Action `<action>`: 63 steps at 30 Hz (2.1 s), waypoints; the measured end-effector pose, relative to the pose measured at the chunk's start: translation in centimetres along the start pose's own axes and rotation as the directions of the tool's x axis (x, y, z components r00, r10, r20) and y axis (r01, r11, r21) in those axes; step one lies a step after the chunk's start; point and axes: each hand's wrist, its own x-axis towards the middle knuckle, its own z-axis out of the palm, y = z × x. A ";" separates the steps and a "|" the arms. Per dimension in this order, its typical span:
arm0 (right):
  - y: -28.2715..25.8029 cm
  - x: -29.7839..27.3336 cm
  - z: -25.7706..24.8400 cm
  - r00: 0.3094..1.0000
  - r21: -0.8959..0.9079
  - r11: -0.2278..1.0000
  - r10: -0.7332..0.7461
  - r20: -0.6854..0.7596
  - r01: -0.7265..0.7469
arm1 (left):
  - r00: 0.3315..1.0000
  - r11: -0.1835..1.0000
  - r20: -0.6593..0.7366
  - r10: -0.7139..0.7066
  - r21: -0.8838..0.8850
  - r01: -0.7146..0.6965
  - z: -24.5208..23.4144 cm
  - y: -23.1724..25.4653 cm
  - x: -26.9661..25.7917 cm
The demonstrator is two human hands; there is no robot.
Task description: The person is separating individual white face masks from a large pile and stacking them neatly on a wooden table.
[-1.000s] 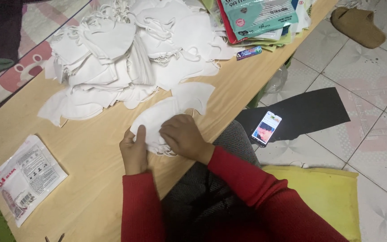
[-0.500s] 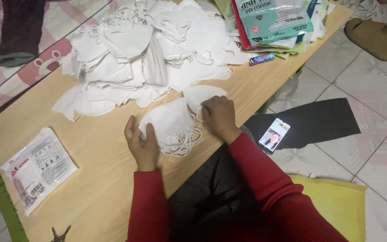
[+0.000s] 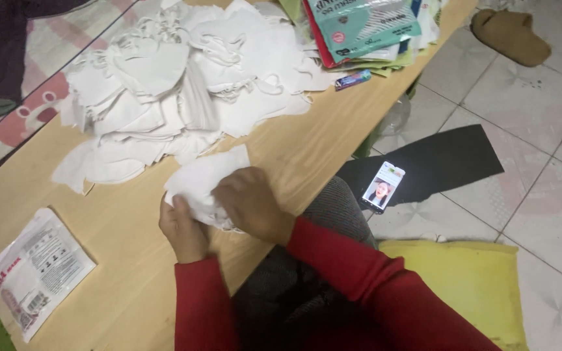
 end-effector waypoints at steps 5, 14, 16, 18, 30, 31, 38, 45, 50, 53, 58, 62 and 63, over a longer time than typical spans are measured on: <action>0.3 -2.0 3.4 0.998 -0.003 0.999 -0.054 -0.037 0.054 | 0.980 0.983 -0.136 -0.147 -0.128 0.130 0.3 2.1 0.7; 1.1 -3.8 2.7 0.987 -0.239 0.970 -0.007 0.161 0.046 | 0.854 0.633 -0.121 -0.506 -0.725 0.272 -5.7 -1.9 4.6; 3.7 -4.0 3.0 0.995 -0.314 0.949 -0.010 0.104 0.043 | 0.834 0.710 -0.145 -0.533 -0.612 0.348 -5.3 -2.1 4.4; 5.8 -3.4 1.1 0.994 -0.328 0.944 0.005 0.113 0.033 | 0.845 0.744 -0.152 -0.512 -0.569 0.349 -3.2 -0.7 3.4; 9.2 -1.5 -3.4 0.949 -0.313 0.897 0.282 -0.141 -0.313 | 0.996 0.911 0.043 -0.078 0.409 0.053 0.9 0.9 -0.5; 9.2 -1.5 -3.3 0.946 -0.349 0.879 0.308 -0.103 -0.324 | 0.991 0.905 0.096 -0.097 0.422 0.048 0.8 1.0 -0.7; 9.3 -0.5 -4.3 0.883 -0.458 0.783 0.469 -0.011 -0.422 | 0.978 0.924 0.074 -0.195 0.349 0.158 0.0 -0.7 -0.5; 5.4 0.2 -4.7 0.906 -0.378 0.848 0.420 0.053 -0.371 | 0.951 0.940 -0.004 -0.308 0.156 0.304 1.4 2.3 -0.5; 1.4 -1.3 -0.8 0.963 -0.300 0.931 0.249 0.101 -0.209 | 0.934 0.934 0.045 -0.355 0.047 0.353 1.6 3.4 -1.0; 1.2 -2.0 1.8 0.995 -0.174 0.979 0.104 0.000 -0.102 | 0.924 0.924 0.105 -0.368 -0.074 0.376 0.6 0.2 -0.1; 1.1 -2.9 2.3 0.990 -0.098 0.986 0.138 0.030 -0.134 | 0.940 0.945 0.119 -0.319 -0.031 0.325 0.1 -1.3 0.0; 2.4 -1.9 -0.2 0.991 -0.087 0.987 0.135 -0.025 -0.136 | 0.957 0.955 0.085 -0.276 0.139 0.263 0.5 -0.4 -0.6; 2.4 -1.3 -1.6 0.976 -0.155 0.963 0.219 -0.014 -0.219 | 0.971 0.958 0.074 -0.227 0.196 0.209 0.7 0.1 -0.8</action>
